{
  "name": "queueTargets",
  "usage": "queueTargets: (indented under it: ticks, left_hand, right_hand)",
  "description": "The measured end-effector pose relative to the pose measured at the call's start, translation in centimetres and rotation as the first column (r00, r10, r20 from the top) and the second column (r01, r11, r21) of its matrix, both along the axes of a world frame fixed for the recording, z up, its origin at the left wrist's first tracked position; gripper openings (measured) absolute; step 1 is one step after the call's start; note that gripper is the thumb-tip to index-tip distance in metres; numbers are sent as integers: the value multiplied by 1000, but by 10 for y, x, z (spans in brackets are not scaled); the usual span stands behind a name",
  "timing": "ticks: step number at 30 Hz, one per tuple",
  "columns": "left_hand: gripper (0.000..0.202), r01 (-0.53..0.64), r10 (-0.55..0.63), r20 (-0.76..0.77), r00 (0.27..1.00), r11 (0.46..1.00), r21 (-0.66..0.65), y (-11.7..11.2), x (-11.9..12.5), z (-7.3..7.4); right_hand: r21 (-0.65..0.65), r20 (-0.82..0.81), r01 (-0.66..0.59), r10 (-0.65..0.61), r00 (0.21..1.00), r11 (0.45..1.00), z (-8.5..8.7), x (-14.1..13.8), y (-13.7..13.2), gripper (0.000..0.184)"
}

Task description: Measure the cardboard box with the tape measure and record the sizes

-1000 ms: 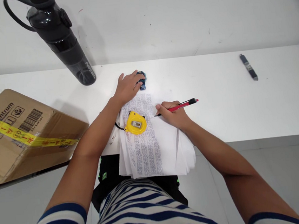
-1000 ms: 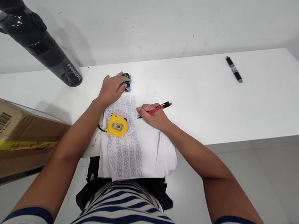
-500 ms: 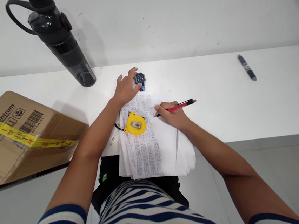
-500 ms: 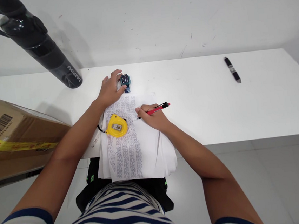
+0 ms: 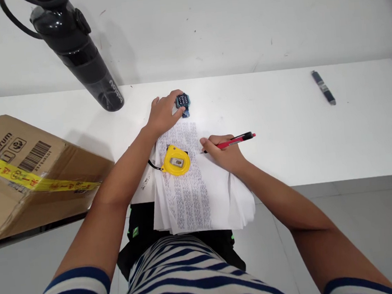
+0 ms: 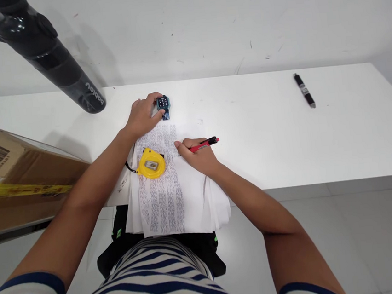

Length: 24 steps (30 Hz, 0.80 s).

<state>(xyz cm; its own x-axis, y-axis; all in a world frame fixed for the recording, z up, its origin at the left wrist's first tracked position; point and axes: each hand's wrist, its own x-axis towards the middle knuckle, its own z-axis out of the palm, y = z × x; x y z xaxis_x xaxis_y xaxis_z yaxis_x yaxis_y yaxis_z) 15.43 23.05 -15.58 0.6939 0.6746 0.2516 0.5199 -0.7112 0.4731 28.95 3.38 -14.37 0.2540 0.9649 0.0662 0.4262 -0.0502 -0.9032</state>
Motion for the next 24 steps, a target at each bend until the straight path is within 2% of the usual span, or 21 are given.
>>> queueTargets:
  ticks: [4, 9, 14, 18, 24]
  left_hand:
    - [46, 2, -2, 31, 1000, 1000, -5, 1, 0, 0]
    - [47, 5, -4, 49, 999, 1000, -11, 1, 1, -1]
    - [45, -4, 4, 32, 999, 1000, -8, 0, 0, 2]
    - [43, 3, -3, 15, 1000, 1000, -11, -2, 0, 4]
    - [41, 24, -24, 16, 1000, 999, -24, -2, -1, 6]
  right_hand:
    - [5, 32, 80, -80, 996, 997, 0, 0, 2, 46]
    - [29, 48, 85, -87, 995, 996, -3, 0, 1, 46]
    - [17, 59, 26, -27, 998, 1000, -3, 0, 1, 47]
    - [23, 64, 51, -52, 997, 998, -1, 0, 1, 46]
    - [41, -14, 106, -105, 994, 994, 3, -1, 1, 44]
